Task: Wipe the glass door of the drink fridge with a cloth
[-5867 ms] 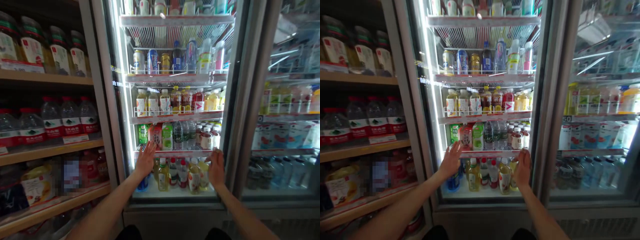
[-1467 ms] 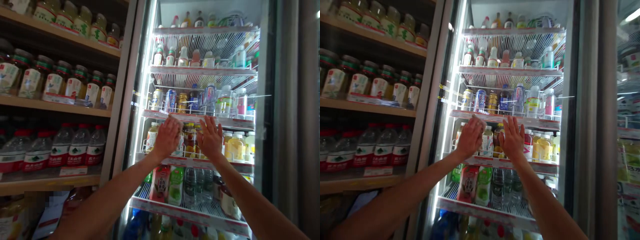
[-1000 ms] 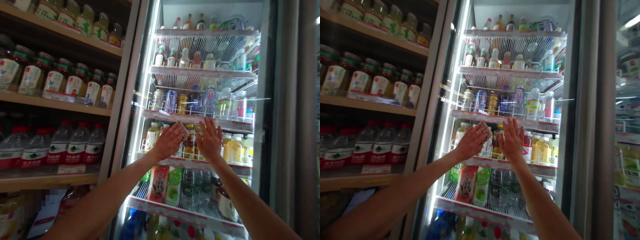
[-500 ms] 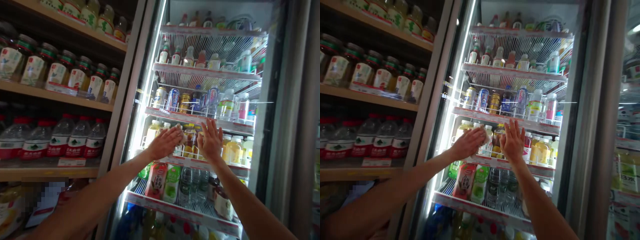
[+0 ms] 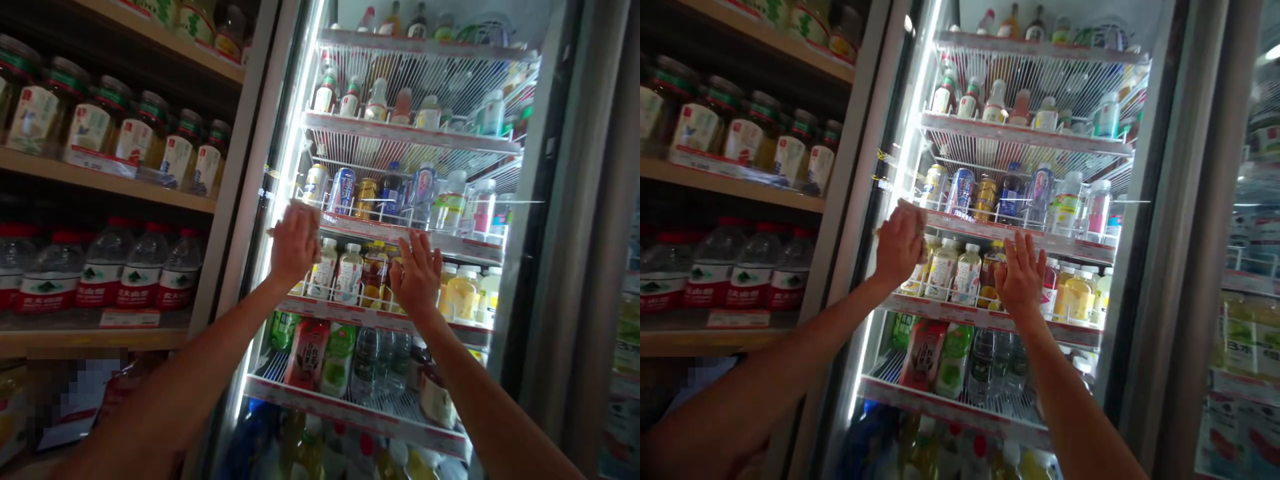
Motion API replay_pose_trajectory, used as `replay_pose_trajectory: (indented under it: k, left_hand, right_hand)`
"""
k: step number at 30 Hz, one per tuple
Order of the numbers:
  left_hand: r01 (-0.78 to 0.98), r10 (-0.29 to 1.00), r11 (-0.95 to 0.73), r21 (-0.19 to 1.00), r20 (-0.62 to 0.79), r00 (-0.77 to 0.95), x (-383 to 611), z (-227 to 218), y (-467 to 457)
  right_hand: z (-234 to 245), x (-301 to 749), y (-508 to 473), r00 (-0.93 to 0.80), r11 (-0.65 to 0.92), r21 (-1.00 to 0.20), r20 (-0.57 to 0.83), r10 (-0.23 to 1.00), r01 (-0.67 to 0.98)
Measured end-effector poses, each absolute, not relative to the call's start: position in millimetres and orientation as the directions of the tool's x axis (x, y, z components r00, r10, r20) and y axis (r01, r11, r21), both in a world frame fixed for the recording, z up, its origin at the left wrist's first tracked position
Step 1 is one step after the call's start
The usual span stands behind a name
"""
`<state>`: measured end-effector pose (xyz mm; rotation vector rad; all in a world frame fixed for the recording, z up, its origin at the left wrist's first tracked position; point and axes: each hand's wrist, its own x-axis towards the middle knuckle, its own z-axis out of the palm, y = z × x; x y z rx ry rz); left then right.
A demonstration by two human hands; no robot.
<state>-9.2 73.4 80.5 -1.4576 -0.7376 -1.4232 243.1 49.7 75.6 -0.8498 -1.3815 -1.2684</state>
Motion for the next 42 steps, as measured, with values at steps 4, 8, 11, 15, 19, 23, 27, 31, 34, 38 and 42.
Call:
replay_pose_trajectory:
  k: [4, 8, 11, 15, 19, 23, 27, 31, 34, 38, 42]
  left_hand:
    - [0.915, -0.144, -0.371, -0.159, 0.983, 0.113, 2.4, 70.2, 69.5]
    - [0.684, -0.107, -0.38, -0.623, 0.764, 0.636, 20.9, 47.2, 64.7]
    - [0.806, -0.14, -0.391, -0.445, 0.894, 0.425, -1.7, 67.4, 70.5]
    - [0.905, -0.174, -0.42, -0.069, 0.985, -0.005, -10.3, 87.7, 76.3]
    - [0.744, -0.132, -0.438, -0.505, 0.855, 0.502, 15.1, 60.6, 70.2]
    - [0.75, -0.184, -0.435, -0.498, 0.865, 0.467, -3.4, 61.8, 71.8]
    - [0.885, -0.192, -0.446, -0.135, 0.98, 0.052, -4.4, 71.1, 75.1]
    - [0.738, -0.186, -0.424, -0.525, 0.848, 0.496, 25.8, 45.0, 68.1]
    - [0.762, -0.174, -0.405, -0.504, 0.861, 0.477, 15.1, 44.6, 67.4]
    - [0.921, -0.194, -0.382, -0.076, 0.981, 0.001, -8.1, 58.3, 70.0]
    - [0.834, -0.161, -0.4, -0.379, 0.925, 0.344, 7.6, 32.8, 64.1]
  right_hand:
    - [74.5, 243.3, 51.2, -0.212, 0.195, 0.236, 0.968, -0.137, 0.952]
    - [74.9, 245.0, 51.9, -0.213, 0.211, 0.239, 0.967, -0.14, 0.948]
    - [74.8, 245.7, 51.2, -0.222, 0.225, 0.25, 0.965, -0.139, 0.942]
    - [74.0, 244.7, 51.0, -0.218, 0.241, 0.241, 0.969, -0.118, 0.94]
    - [74.7, 243.9, 50.1, -0.198, 0.237, 0.215, 0.976, -0.093, 0.947]
    - [75.7, 243.0, 48.0, -0.191, 0.224, 0.197, 0.98, -0.049, 0.955]
    - [76.0, 241.6, 47.9, -0.174, 0.225, 0.179, 0.984, -0.044, 0.958]
    - [75.4, 243.5, 48.5, -0.188, 0.222, 0.197, 0.98, -0.062, 0.955]
    - [74.3, 245.6, 48.1, -0.206, 0.224, 0.213, 0.977, -0.051, 0.951]
    - [73.2, 244.7, 48.0, -0.194, 0.23, 0.199, 0.98, -0.044, 0.952]
    - [73.4, 243.3, 48.4, -0.177, 0.226, 0.183, 0.983, -0.048, 0.957]
